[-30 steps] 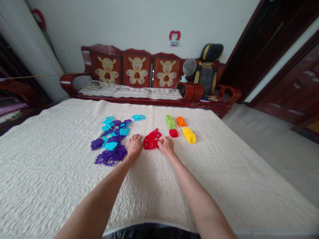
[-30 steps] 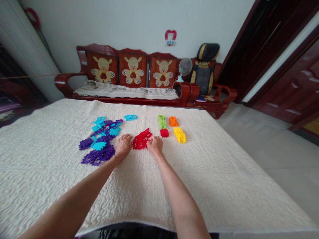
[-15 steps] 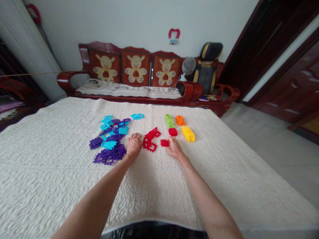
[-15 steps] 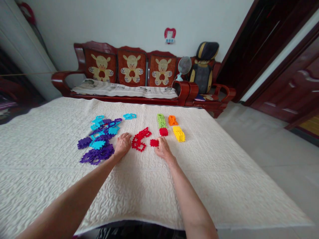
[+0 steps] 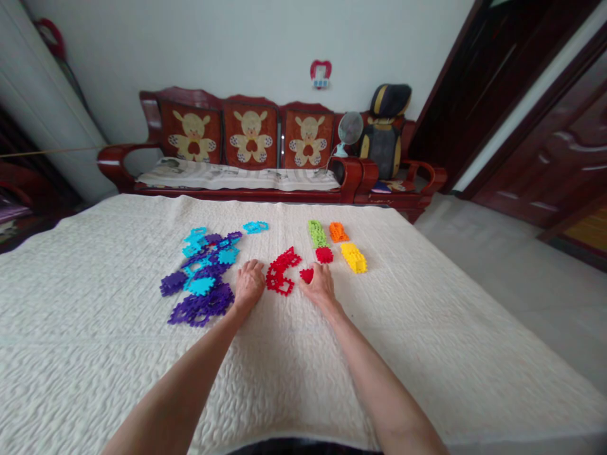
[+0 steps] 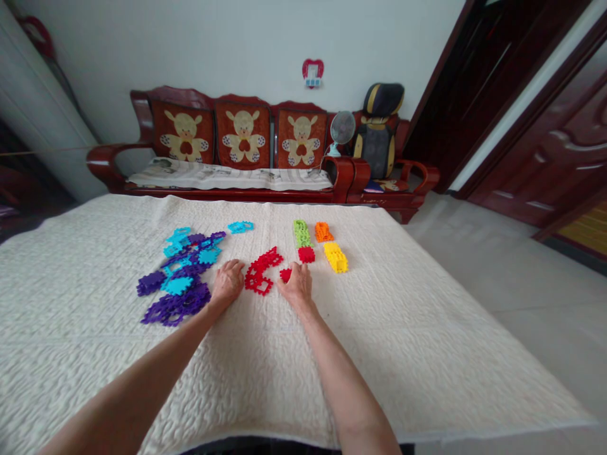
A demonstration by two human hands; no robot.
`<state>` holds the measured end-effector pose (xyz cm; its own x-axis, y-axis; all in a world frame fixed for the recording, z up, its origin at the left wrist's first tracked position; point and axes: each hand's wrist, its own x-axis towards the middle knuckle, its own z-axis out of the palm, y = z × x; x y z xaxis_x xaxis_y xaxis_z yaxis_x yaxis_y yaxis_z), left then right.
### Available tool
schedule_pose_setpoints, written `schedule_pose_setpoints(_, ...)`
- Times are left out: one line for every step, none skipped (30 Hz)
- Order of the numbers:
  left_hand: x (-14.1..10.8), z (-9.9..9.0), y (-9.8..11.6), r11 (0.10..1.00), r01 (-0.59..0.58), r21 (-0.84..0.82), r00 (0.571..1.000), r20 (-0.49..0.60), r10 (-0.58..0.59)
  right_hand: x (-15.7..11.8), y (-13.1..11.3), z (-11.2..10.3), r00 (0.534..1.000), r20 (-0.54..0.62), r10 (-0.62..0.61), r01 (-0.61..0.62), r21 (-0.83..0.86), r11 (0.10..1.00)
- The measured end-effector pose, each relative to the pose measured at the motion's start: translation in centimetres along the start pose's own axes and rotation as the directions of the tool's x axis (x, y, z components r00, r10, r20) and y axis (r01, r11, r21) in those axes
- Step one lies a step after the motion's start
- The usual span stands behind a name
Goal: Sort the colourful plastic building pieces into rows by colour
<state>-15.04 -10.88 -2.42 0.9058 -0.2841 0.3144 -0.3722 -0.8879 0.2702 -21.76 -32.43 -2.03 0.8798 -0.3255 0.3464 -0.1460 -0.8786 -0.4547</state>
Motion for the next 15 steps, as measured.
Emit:
schedule_pose_setpoints(0.0,0.0,0.0,1.0,0.0,0.003,1.0,-0.001,0.0,0.4,0.4,-0.1,1.0,-0.022,0.0,0.001,0.028,1.0)
schedule_pose_setpoints(0.0,0.1,0.0,1.0,0.0,0.004,1.0,-0.003,0.0,0.9,0.9,-0.2,0.999,-0.053,0.002,0.001,0.051,0.999)
schedule_pose_setpoints(0.1,0.2,-0.1,1.0,-0.001,0.004,1.0,-0.003,0.001,1.5,1.4,-0.5,0.996,-0.088,0.006,0.0,0.067,0.998)
schedule_pose_setpoints(0.1,0.3,-0.2,1.0,0.001,0.002,1.0,-0.005,-0.001,2.2,1.8,-0.8,0.992,-0.122,0.013,-0.004,0.073,0.997)
schedule_pose_setpoints(0.1,0.4,-0.2,1.0,0.005,-0.001,1.0,-0.006,-0.005,2.9,2.2,-1.1,0.989,-0.149,0.022,-0.012,0.068,0.998)
schedule_pose_setpoints(0.1,0.5,-0.3,1.0,0.008,-0.004,1.0,-0.007,-0.008,3.7,2.5,-1.5,0.986,-0.165,0.034,-0.026,0.055,0.998)
schedule_pose_setpoints(0.1,0.5,-0.3,1.0,0.01,-0.007,1.0,-0.007,-0.011,4.4,2.7,-1.8,0.984,-0.169,0.049,-0.044,0.035,0.998)
schedule_pose_setpoints(0.1,0.5,-0.4,1.0,0.012,-0.009,1.0,-0.006,-0.012,5.1,2.9,-2.2,0.984,-0.163,0.066,-0.065,0.011,0.998)
schedule_pose_setpoints(0.1,0.5,-0.4,1.0,0.015,-0.009,1.0,-0.007,-0.015,5.8,3.0,-2.4,0.985,-0.153,0.084,-0.087,-0.012,0.996)
schedule_pose_setpoints(0.1,0.5,-0.3,1.0,0.015,-0.009,1.0,-0.007,-0.015,6.3,3.0,-2.6,0.985,-0.141,0.101,-0.107,-0.034,0.994)
schedule_pose_setpoints(0.1,0.4,-0.3,1.0,0.015,-0.007,1.0,-0.006,-0.015,6.8,3.1,-2.7,0.985,-0.13,0.114,-0.122,-0.053,0.991)
schedule_pose_setpoints(0.1,0.4,-0.3,1.0,0.017,-0.006,1.0,-0.007,-0.017,7.2,3.1,-2.8,0.985,-0.122,0.124,-0.132,-0.068,0.989)
schedule_pose_setpoints(0.1,0.3,-0.2,1.0,0.019,-0.006,1.0,-0.008,-0.019,7.5,3.1,-2.8,0.985,-0.114,0.129,-0.139,-0.079,0.987)
schedule_pose_setpoints(0.1,0.3,-0.2,1.0,0.018,-0.008,1.0,-0.008,-0.018,7.7,3.1,-2.7,0.986,-0.104,0.132,-0.141,-0.086,0.986)
schedule_pose_setpoints(0.1,0.3,-0.2,1.0,0.017,-0.012,1.0,-0.009,-0.017,7.7,3.2,-2.7,0.987,-0.094,0.132,-0.14,-0.09,0.986)
